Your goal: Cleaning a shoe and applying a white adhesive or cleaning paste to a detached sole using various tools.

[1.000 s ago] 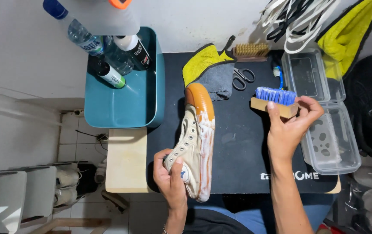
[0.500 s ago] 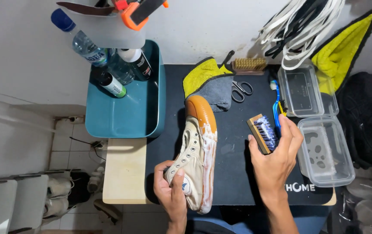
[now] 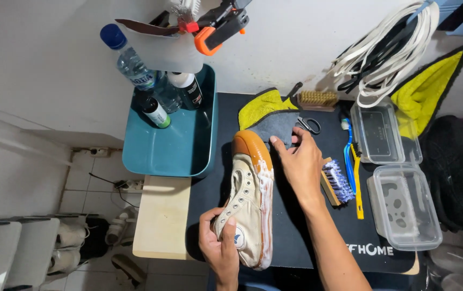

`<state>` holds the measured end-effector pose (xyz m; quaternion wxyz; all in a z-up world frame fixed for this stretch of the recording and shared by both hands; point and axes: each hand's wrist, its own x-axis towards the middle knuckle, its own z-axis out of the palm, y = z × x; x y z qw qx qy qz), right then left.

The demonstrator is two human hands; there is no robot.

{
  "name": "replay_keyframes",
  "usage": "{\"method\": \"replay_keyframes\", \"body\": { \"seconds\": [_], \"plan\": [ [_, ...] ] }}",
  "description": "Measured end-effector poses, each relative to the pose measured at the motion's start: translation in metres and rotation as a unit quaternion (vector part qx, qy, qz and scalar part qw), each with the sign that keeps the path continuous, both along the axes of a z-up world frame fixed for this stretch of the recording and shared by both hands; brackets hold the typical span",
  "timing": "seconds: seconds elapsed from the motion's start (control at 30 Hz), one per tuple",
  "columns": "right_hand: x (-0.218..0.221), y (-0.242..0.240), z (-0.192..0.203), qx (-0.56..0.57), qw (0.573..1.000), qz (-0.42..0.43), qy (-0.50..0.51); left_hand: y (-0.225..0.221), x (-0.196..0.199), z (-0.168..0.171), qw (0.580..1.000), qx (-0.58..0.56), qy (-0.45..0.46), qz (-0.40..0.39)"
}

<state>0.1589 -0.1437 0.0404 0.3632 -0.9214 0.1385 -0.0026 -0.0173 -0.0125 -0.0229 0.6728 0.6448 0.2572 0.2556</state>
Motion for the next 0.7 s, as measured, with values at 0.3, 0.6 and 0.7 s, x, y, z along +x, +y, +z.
{"method": "replay_keyframes", "body": {
  "seconds": [0.3,0.6,0.7],
  "plan": [
    [-0.024,-0.020,-0.012,0.254,0.954,0.033,-0.155,-0.001,-0.003,-0.007,1.000,0.004,-0.016,-0.010],
    [-0.047,-0.017,-0.017,0.410,0.900,0.088,-0.121,-0.005,0.003,0.008,0.993,0.039,-0.027,-0.108],
    [-0.054,-0.008,0.026,0.253,0.928,0.235,-0.139,-0.008,0.004,0.013,0.988,0.087,-0.041,-0.119]
  ]
}}
